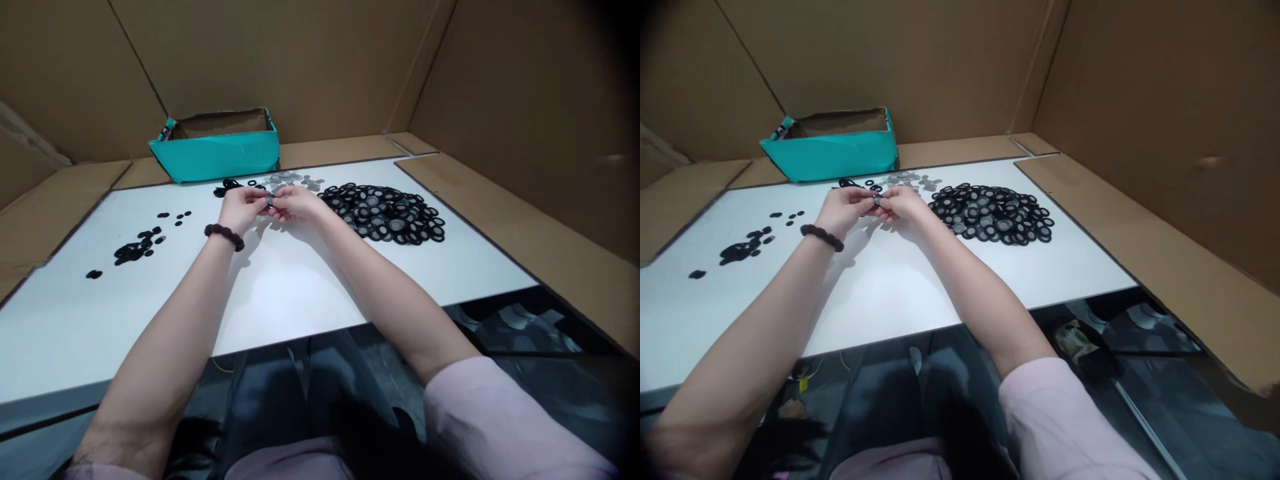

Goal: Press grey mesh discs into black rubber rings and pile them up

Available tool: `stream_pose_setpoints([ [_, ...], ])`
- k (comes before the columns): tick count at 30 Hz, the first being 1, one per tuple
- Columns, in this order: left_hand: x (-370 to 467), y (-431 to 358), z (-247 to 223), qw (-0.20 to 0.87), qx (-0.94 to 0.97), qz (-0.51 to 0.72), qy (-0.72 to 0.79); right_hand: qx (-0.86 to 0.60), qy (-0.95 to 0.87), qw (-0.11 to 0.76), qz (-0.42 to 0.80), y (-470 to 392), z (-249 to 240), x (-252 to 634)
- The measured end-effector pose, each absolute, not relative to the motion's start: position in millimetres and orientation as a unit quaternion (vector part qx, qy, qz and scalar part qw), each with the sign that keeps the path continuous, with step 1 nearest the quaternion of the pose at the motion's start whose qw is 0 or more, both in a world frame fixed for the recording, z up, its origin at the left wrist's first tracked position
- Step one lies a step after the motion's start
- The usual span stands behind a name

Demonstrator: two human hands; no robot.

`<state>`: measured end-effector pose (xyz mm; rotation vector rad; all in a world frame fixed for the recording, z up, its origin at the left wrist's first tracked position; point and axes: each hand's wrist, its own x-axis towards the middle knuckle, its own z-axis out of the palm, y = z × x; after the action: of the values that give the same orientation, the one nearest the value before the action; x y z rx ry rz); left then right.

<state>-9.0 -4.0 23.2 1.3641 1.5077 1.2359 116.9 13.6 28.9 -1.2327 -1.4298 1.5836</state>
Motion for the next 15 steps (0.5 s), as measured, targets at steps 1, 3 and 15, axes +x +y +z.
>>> stream_pose_setpoints([
  [1,-9.3,-3.4,22.7,0.364,0.537,0.481,0.59,-0.476,-0.553,0.33,0.599,14.1,28.5,117.2],
  [3,-10.0,-2.3,21.8,0.352,0.542,0.477,0.597,-0.481,-0.574,0.332,0.574,15.2,26.9,117.2],
  [15,-9.4,-5.1,25.6,0.381,0.514,0.47,0.608,-0.479,-0.654,0.376,0.45,24.3,15.9,115.8],
])
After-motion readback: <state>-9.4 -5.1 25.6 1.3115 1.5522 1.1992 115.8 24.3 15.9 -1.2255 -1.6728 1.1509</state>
